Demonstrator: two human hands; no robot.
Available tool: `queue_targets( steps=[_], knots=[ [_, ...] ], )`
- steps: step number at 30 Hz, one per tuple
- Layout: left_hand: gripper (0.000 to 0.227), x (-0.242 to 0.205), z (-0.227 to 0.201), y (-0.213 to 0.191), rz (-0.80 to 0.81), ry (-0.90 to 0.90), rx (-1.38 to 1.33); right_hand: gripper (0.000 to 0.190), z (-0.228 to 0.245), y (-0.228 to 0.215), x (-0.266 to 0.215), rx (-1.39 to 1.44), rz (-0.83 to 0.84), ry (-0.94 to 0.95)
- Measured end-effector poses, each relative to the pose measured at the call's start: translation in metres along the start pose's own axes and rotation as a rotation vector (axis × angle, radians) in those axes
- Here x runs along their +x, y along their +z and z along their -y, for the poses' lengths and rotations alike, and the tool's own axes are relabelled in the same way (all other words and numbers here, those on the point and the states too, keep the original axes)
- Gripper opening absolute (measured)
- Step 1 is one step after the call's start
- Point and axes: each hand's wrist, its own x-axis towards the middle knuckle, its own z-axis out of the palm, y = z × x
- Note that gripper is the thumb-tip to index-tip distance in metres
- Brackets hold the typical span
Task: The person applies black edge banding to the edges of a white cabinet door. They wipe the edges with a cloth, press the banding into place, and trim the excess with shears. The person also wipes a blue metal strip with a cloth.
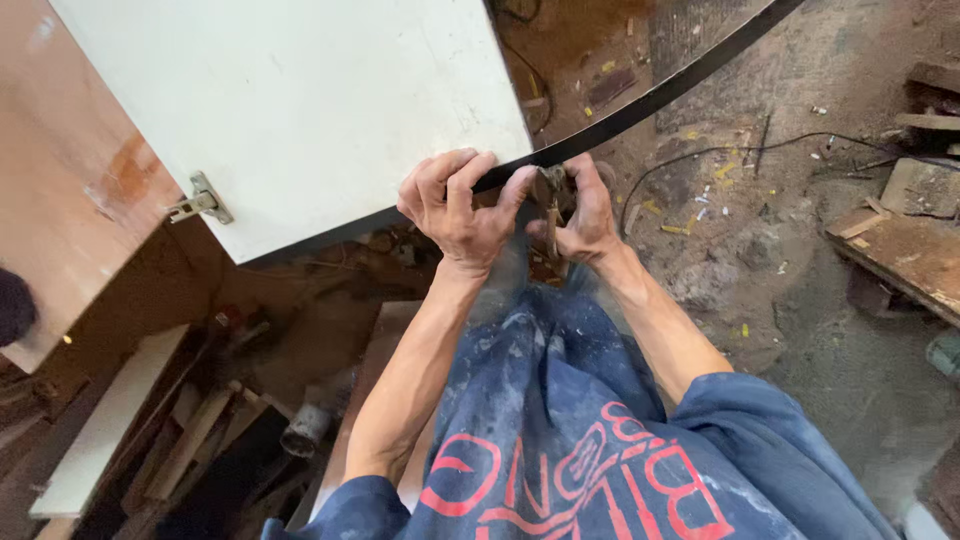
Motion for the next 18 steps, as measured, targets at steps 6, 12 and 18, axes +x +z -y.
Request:
queue_targets(
  steps=[6, 12, 18],
  knots=[
    [0.039, 0.000, 0.002, 0.001, 0.018, 0.004, 0.017, 0.065, 0.007, 0.003, 0.010, -0.024, -0.010, -0.032],
    [0.037, -0.012, 0.009, 0.007, 0.031, 0.047, 0.021, 0.053, 0.009, 0.002, 0.016, 0.001, -0.019, -0.030],
    [0.024, -0.026, 0.009, 0.013, 0.026, 0.063, 0.067, 0.051, 0.016, -0.004, 0.018, -0.106, -0.018, -0.111]
  ],
)
